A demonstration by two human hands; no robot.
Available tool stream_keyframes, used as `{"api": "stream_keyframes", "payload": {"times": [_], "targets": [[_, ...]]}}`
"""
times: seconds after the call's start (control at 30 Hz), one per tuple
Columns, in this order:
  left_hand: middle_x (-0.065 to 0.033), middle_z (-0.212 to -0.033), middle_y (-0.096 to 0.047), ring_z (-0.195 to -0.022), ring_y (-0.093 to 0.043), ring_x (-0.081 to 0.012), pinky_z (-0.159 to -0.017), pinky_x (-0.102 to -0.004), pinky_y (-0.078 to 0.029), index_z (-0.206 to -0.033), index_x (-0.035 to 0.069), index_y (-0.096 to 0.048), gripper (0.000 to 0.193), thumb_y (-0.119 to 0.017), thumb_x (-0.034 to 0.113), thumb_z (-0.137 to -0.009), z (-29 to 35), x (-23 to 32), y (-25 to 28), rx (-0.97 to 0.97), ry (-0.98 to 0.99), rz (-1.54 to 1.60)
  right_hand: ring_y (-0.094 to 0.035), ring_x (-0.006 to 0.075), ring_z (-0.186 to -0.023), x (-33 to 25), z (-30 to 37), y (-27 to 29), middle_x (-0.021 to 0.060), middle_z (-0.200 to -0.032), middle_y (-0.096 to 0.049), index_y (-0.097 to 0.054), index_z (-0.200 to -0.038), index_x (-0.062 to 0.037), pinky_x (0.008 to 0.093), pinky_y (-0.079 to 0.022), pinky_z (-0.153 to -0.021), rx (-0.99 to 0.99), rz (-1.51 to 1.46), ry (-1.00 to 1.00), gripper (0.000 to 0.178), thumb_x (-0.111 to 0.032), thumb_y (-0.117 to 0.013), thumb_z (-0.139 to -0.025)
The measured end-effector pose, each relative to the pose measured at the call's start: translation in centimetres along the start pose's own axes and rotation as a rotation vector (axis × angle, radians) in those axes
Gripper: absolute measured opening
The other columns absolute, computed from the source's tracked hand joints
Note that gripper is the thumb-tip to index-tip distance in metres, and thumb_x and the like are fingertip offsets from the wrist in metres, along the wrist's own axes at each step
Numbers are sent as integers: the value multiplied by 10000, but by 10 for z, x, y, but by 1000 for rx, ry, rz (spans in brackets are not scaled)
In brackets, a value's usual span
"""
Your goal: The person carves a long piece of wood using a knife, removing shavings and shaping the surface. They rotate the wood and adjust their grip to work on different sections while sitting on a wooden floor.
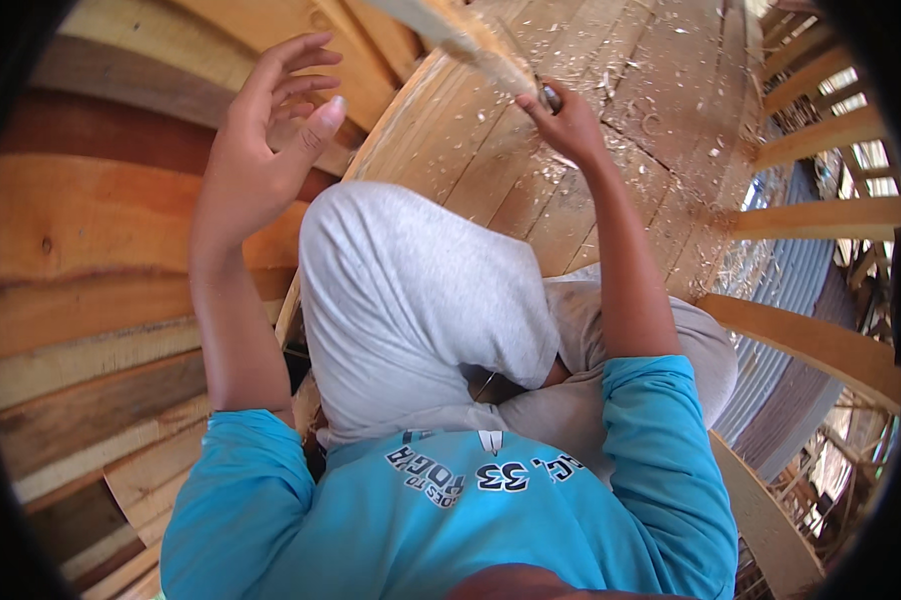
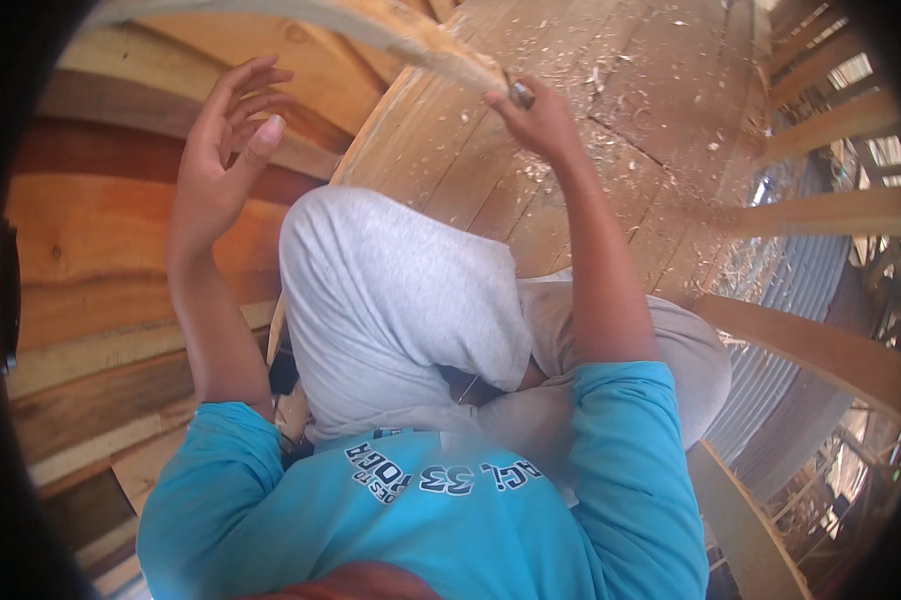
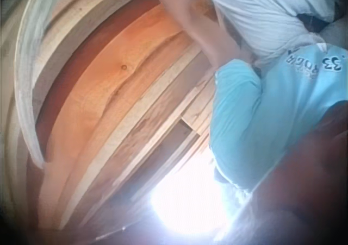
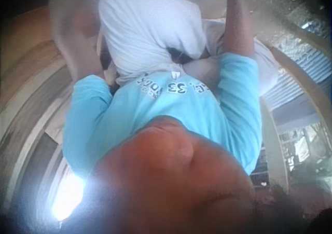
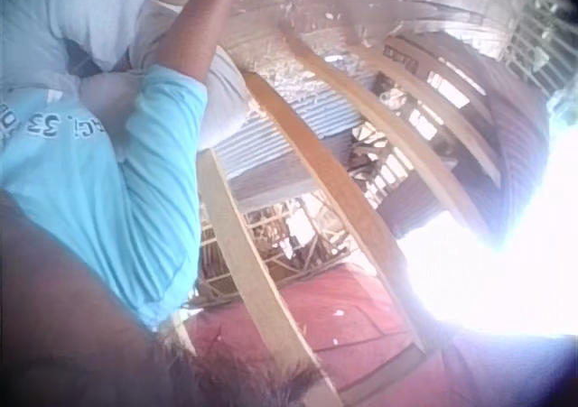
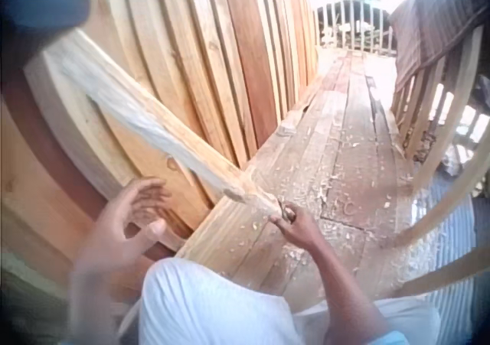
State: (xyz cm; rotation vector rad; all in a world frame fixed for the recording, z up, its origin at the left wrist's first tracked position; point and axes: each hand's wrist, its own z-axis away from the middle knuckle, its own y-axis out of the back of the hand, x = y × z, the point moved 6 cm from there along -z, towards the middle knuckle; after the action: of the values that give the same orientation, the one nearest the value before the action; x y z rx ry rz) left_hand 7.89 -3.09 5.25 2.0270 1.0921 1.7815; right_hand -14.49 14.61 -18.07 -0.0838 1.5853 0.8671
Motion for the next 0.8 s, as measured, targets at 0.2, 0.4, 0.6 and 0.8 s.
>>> {"api": "stream_keyframes", "payload": {"times": [0.2,0.4,0.6,0.8], "targets": [[-110,-913,-668,-876,-655,-257,-796,-344,-493,-1023,12,-628,186,-558,50,-856,154,-47,40,-36,30,-475,-674,236,-772,10,-5,-1,159,-848,-697,-631,-1191,8,372,-515,-708,82,58,83,668,-555,-672,-835],[-134,-1287,-555,-1222,-498,-299,-966,-486,-355,-1204,43,-574,422,-549,113,-788,335,-114,32,-492,187,-1026,-652,193,-703,-3,3,-3,128,-804,-676,-632,-1187,8,345,-504,-662,-1,86,30,683,-577,-664,-837],[-96,-1602,-204,-1485,-148,-264,-1063,-526,-249,-1381,85,-481,652,-572,177,-742,428,-160,28,-735,333,-1151,-614,151,-650,10,-6,-3,94,-777,-654,-622,-1192,8,305,-482,-601,74,58,95,675,-571,-658,-847],[-67,-1624,-149,-1503,-93,-248,-1154,-502,-69,-1514,152,-322,815,-552,200,-734,451,-179,24,-813,381,-1294,-601,139,-631,8,-4,-1,84,-752,-642,-623,-1188,15,300,-477,-589,49,65,96,665,-556,-660,-851]]}}
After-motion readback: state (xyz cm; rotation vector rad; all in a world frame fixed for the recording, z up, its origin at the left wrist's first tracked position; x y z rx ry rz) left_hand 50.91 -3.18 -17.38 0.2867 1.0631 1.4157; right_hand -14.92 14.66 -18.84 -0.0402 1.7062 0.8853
